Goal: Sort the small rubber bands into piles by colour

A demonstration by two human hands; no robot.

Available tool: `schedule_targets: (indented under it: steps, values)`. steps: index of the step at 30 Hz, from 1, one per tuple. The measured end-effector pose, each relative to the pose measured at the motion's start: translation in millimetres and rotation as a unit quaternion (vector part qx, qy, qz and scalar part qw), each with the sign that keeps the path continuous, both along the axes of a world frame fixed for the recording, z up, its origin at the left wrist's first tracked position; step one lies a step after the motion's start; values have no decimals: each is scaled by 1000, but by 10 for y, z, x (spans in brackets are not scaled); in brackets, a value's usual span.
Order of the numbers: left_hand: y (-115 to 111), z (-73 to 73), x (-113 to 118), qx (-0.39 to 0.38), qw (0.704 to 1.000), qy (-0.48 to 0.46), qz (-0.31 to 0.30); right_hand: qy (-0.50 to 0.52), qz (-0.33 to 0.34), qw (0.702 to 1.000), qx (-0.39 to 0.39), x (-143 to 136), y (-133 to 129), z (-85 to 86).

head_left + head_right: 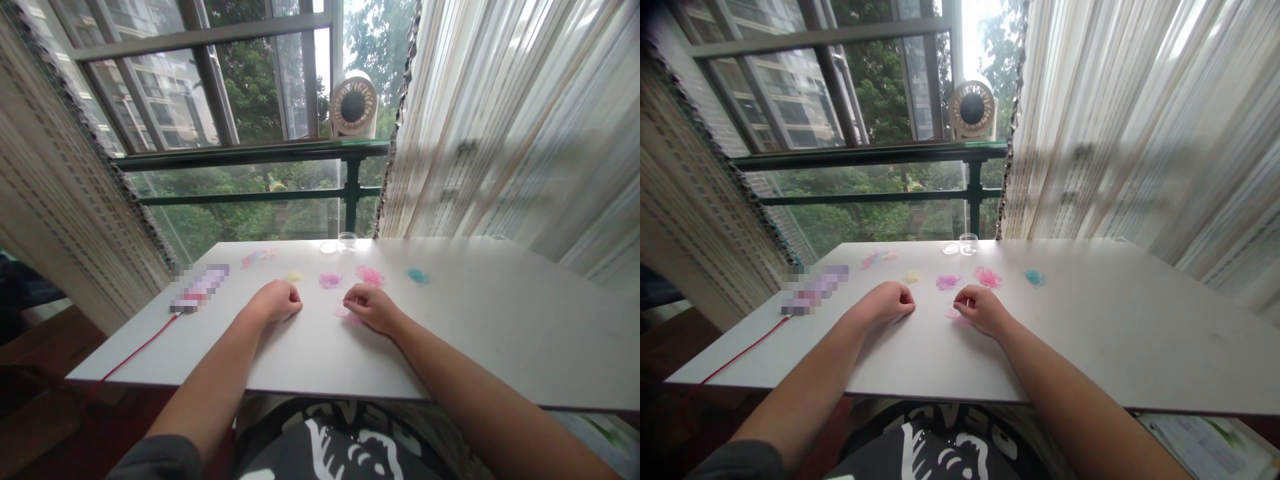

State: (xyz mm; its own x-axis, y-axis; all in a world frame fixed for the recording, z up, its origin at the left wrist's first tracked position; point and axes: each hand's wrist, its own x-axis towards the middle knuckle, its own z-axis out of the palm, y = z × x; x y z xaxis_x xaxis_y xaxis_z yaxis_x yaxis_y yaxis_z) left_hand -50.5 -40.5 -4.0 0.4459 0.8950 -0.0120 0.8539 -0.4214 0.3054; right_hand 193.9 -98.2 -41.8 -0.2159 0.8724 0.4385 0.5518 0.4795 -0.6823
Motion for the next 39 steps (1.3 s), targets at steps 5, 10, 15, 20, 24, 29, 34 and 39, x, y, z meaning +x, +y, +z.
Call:
schedule_targets:
  steps: [5, 10, 15, 20, 24, 29, 34, 39]
  values:
    - [-35, -21, 59, 32, 999, 13, -21, -9, -6, 1000, -1, -17, -16, 16]
    - [-123, -104, 237, 66, 987, -74, -124, -20, -15, 1000, 5, -43, -37, 37]
    - [-240, -169, 481, 78, 965, -127, -215, -28, -22, 999, 15, -39, -25, 28]
    - [-233, -181, 520, 94, 962, -179, -185, -33, -12, 999, 17, -52, -26, 31]
    - [-237, -194, 553, 106, 951, -224, -183, -35, -1, 999, 17, -63, -37, 30]
    - [-233, -215, 566, 96, 946, -247, -187, -38, 5, 999, 17, -46, -44, 32]
    - [-208, -231, 542, 95, 949, -250, -168, -38, 9, 999, 18, -48, -42, 35]
    - [-172, -247, 525, 88, 951, -253, -154, -34, 1, 999, 18, -29, -24, 21]
